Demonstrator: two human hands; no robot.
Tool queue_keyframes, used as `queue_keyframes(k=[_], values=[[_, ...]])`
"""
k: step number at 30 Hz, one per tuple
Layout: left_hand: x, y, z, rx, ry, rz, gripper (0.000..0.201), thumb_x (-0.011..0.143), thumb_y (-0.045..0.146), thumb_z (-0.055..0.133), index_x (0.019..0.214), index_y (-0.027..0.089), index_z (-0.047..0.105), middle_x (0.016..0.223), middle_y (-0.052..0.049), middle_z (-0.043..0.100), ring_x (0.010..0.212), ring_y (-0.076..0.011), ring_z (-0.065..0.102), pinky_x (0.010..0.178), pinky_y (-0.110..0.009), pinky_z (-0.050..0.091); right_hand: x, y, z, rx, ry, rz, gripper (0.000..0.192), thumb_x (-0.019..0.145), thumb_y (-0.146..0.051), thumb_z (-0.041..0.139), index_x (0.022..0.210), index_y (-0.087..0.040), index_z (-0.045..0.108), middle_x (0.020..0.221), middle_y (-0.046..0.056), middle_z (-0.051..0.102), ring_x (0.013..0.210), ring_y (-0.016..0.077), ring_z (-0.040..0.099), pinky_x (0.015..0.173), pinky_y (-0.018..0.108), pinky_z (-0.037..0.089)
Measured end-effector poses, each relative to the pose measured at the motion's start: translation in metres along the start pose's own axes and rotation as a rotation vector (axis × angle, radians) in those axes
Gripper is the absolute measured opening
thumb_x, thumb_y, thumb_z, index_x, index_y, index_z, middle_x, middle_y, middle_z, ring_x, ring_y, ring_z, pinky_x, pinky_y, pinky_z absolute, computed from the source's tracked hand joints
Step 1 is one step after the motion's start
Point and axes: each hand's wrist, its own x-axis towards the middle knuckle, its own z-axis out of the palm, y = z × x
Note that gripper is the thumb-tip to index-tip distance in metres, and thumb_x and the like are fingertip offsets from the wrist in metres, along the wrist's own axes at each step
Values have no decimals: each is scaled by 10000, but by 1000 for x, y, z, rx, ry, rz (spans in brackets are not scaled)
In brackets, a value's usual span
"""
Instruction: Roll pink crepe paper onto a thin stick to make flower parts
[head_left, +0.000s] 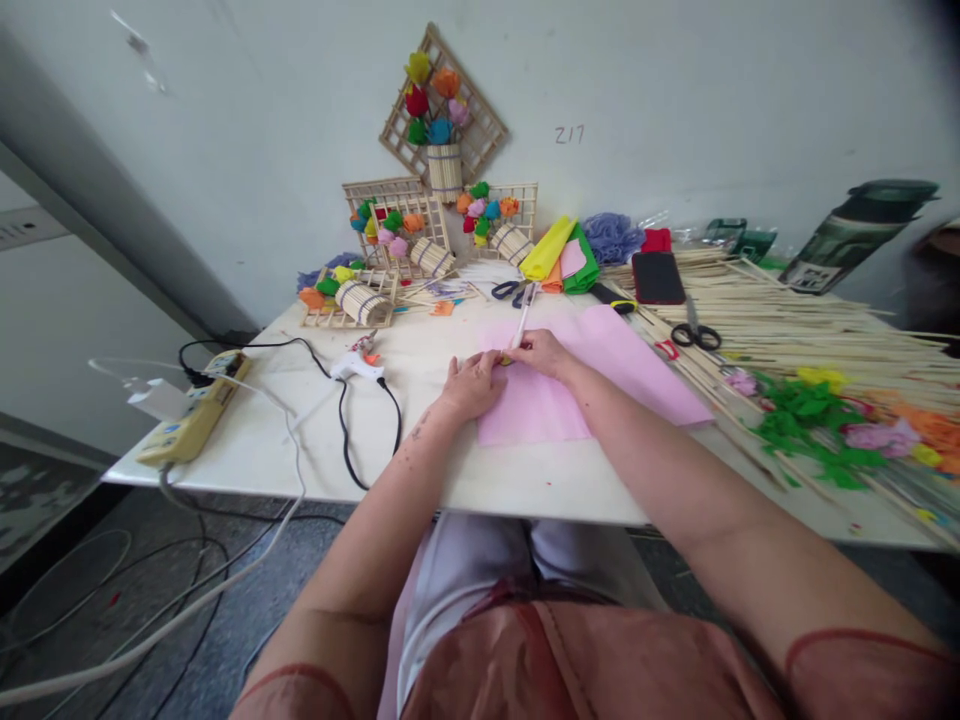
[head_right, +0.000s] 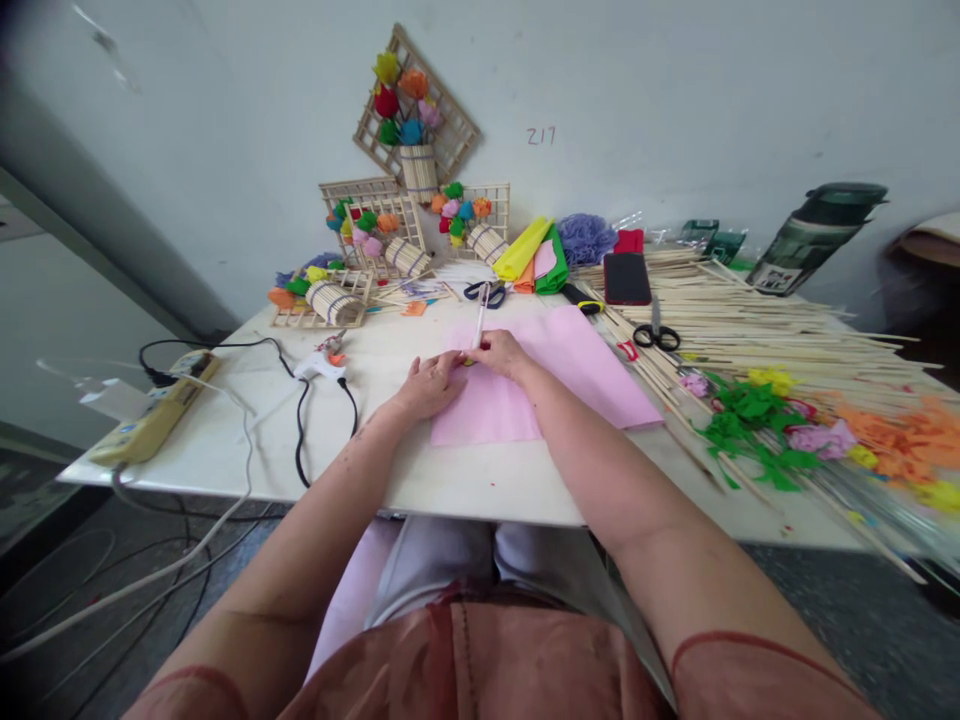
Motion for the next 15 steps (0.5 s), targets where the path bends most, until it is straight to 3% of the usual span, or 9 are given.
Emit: queue_keyframes(k=[15], values=[[4,-5,4,-16,-8,-27,582,848,419,400,1370,231,223,1410,-61,392,1291,-255,326,1048,-539,180,0,1,0,-100,1,-34,132,674,-215,597,714,-125,685,675,28,682,654,150,612,622,242,473]])
